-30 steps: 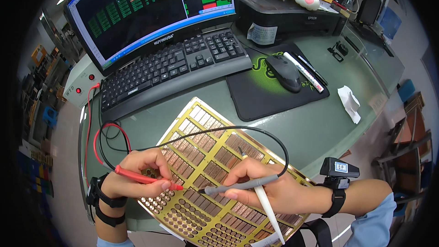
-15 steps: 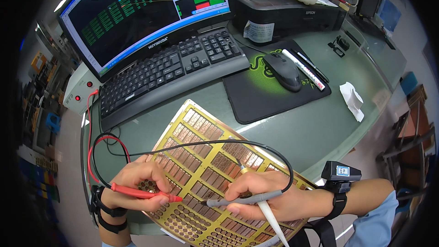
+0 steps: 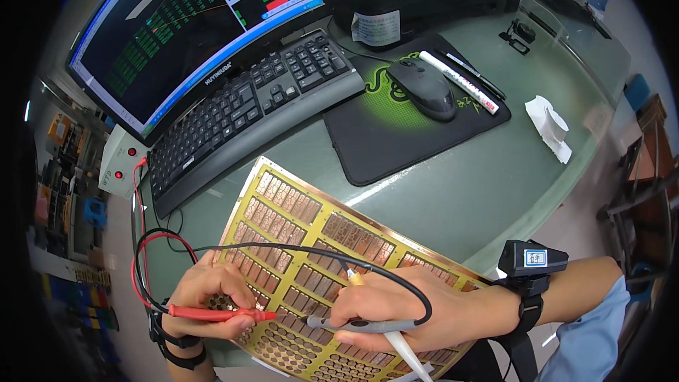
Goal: Inspecting and testing electronic components on a large panel using a probe and a marking stylus.
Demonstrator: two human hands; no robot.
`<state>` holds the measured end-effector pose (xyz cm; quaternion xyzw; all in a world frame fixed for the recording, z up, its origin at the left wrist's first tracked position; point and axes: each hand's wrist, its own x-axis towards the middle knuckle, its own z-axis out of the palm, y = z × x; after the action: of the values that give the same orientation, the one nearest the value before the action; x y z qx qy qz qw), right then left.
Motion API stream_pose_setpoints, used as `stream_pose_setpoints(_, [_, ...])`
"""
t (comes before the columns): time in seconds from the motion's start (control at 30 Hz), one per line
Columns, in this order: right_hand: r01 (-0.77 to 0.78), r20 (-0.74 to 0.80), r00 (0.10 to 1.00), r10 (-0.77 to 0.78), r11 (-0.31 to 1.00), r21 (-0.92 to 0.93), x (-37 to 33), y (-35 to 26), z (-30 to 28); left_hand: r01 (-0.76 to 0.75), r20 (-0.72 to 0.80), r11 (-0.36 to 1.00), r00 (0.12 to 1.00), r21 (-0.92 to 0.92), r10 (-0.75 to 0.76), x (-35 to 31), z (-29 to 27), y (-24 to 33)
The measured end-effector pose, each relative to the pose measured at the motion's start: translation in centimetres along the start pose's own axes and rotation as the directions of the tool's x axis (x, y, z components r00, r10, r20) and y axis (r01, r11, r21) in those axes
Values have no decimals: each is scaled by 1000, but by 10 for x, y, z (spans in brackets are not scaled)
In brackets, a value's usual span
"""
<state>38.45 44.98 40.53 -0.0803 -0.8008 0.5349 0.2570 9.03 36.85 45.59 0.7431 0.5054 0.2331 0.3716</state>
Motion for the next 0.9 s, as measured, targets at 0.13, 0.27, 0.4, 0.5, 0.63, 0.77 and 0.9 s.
stream_pose_setpoints(0.13, [48,-30,998,-49,999,-21,-2,2,1,-30,-1,999,1000,31,30,2,1,2])
stream_pose_setpoints(0.27, [80,-97,992,-77,996,26,-3,7,8,-75,-17,993,997,87,77,3,1,5])
stream_pose_setpoints(0.4, [92,-88,992,-89,995,28,-3,6,7,-31,-12,997,999,74,32,0,1,7])
stream_pose_setpoints(0.5, [69,-71,995,-67,997,31,-3,3,6,-36,-21,997,999,68,38,0,2,8])
stream_pose_setpoints(0.63, [76,-94,993,-72,996,36,-1,3,7,-51,-17,995,998,81,53,-2,1,5])
stream_pose_setpoints(0.77, [44,-43,998,-43,999,18,1,-3,2,-73,-25,993,997,92,76,-3,1,2])
stream_pose_setpoints(0.9, [57,-52,997,-58,998,-12,1,-4,3,-69,-18,992,997,105,71,-3,2,1])
